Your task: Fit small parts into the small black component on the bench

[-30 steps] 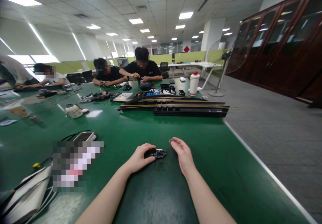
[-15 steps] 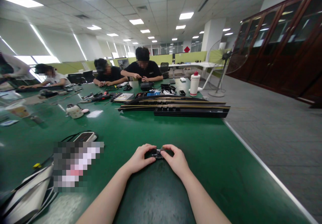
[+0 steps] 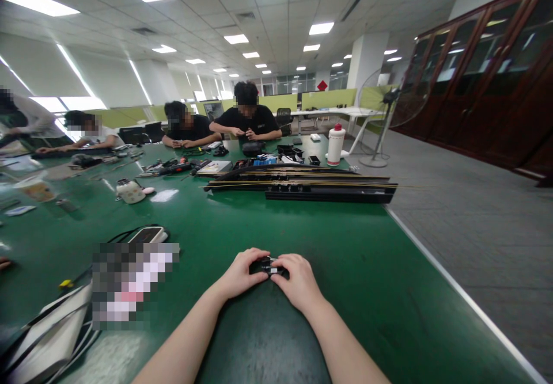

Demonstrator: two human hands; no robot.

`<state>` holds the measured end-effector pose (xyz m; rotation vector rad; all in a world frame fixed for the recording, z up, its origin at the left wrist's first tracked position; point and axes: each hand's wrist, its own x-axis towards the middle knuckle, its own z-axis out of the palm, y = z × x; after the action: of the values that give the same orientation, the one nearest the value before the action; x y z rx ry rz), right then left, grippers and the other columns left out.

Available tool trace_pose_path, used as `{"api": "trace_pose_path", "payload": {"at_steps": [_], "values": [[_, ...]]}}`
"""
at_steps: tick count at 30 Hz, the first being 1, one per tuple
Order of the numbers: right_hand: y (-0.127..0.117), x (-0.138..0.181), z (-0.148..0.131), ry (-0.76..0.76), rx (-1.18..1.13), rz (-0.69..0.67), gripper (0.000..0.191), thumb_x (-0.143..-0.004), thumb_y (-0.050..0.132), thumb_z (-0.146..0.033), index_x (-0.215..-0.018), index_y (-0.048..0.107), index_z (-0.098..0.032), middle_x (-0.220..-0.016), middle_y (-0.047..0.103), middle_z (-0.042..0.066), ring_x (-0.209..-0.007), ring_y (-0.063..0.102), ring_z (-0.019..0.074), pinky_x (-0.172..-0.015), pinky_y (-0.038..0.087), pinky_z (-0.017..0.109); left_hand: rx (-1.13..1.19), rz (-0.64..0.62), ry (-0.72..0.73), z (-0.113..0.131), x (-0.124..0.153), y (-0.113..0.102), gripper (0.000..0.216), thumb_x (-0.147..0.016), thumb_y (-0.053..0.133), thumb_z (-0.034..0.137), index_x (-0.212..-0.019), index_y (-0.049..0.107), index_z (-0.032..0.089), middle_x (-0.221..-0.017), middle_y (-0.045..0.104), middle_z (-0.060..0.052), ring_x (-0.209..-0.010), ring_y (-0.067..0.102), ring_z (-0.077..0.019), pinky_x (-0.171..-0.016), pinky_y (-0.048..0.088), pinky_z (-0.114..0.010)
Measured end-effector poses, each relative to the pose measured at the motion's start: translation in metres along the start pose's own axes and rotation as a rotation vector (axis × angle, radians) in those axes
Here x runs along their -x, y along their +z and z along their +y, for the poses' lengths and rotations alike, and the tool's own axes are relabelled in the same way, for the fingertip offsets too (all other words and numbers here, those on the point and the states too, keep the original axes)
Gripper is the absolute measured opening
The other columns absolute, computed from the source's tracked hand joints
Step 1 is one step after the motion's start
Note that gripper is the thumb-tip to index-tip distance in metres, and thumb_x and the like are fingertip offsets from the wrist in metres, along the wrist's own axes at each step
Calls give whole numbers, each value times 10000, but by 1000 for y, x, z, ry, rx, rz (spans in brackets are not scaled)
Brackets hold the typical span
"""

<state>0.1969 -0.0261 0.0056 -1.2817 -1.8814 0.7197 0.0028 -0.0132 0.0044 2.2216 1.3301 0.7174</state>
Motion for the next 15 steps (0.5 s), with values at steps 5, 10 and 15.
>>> {"api": "trace_pose_path", "payload": {"at_steps": [5, 10, 15], "values": [[-2, 1, -1, -6, -12, -19, 286, -636, 706, -210, -910, 713, -291, -1004, 706, 38, -1005, 599, 264, -945, 395, 451, -4, 11, 2, -2, 1, 2, 419, -743, 677, 268, -1151, 587, 240, -1090, 620, -47, -1036, 551, -238, -932, 406, -377], [-4, 1, -1, 48, -65, 13, 437, -657, 657, -197, -1091, 641, -245, -1109, 670, 62, -1046, 589, 256, -963, 408, 433, 2, 23, -4, -1, 2, 2, 427, -753, 661, 244, -1171, 575, 231, -1135, 605, -53, -1081, 534, -240, -951, 397, -383], [-1, 1, -1, 63, -58, 64, 389, -671, 634, -191, -1058, 651, -235, -1081, 674, 75, -1034, 597, 260, -965, 414, 433, 10, 33, -21, 2, 1, 0, 407, -789, 626, 237, -1190, 555, 224, -1119, 610, -56, -1040, 552, -229, -930, 412, -373]]}}
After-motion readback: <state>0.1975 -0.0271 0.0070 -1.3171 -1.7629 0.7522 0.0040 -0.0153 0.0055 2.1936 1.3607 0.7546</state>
